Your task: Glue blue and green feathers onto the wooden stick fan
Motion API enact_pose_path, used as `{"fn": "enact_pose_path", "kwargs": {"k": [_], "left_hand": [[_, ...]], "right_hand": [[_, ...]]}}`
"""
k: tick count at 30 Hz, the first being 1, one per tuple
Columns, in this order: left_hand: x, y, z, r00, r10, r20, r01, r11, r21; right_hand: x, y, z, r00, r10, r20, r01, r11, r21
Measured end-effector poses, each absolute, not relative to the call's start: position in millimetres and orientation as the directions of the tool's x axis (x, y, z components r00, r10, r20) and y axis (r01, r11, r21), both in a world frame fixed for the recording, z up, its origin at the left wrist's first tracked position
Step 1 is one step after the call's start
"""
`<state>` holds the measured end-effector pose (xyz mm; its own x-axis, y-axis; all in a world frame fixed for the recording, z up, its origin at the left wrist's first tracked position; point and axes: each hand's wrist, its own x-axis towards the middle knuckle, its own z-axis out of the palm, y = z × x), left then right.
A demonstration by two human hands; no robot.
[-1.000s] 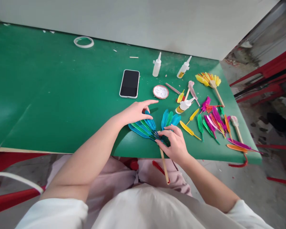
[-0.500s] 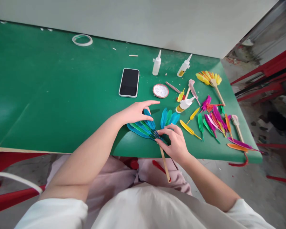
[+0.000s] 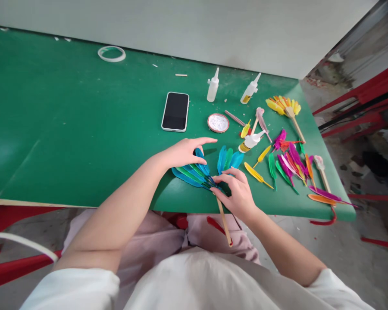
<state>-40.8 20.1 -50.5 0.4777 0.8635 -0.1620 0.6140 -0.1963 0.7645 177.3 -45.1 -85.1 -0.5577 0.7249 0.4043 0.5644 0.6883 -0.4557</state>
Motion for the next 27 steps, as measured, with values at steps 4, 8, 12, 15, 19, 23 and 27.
{"fn": "enact_pose_path", "kwargs": {"k": [4, 8, 12, 15, 19, 23, 27], "left_hand": [[-40.2, 20.1, -50.6, 0.481, 0.862, -0.163, 0.618, -0.201, 0.760], [-40.1, 20.5, -52.2, 0.476, 0.865, -0.159, 0.621, -0.202, 0.758], [-40.4, 20.9, -53.0, 0.475, 0.867, -0.153, 0.618, -0.205, 0.759], [-40.4, 21.0, -52.5, 0.470, 0.870, -0.150, 0.618, -0.203, 0.760], [-40.3, 20.8, -51.7, 0.464, 0.872, -0.153, 0.623, -0.198, 0.757], [-40.6, 20.5, -52.0, 0.460, 0.875, -0.152, 0.627, -0.198, 0.753], [-40.8, 20.4, -52.4, 0.457, 0.877, -0.148, 0.626, -0.200, 0.754]], "right_hand": [[177.4, -45.2, -85.0, -0.560, 0.718, 0.413, 0.565, 0.696, -0.444], [177.6, -45.5, -85.1, -0.572, 0.703, 0.423, 0.559, 0.712, -0.425], [177.8, -45.7, -85.3, -0.583, 0.692, 0.425, 0.561, 0.721, -0.405], [177.4, -45.9, -85.0, -0.589, 0.676, 0.442, 0.559, 0.736, -0.382], [176.9, -46.2, -84.6, -0.592, 0.655, 0.469, 0.555, 0.754, -0.352], [177.4, -47.0, -85.2, -0.594, 0.632, 0.497, 0.552, 0.770, -0.320], [177.8, -47.8, -86.1, -0.592, 0.619, 0.516, 0.547, 0.779, -0.306]]}}
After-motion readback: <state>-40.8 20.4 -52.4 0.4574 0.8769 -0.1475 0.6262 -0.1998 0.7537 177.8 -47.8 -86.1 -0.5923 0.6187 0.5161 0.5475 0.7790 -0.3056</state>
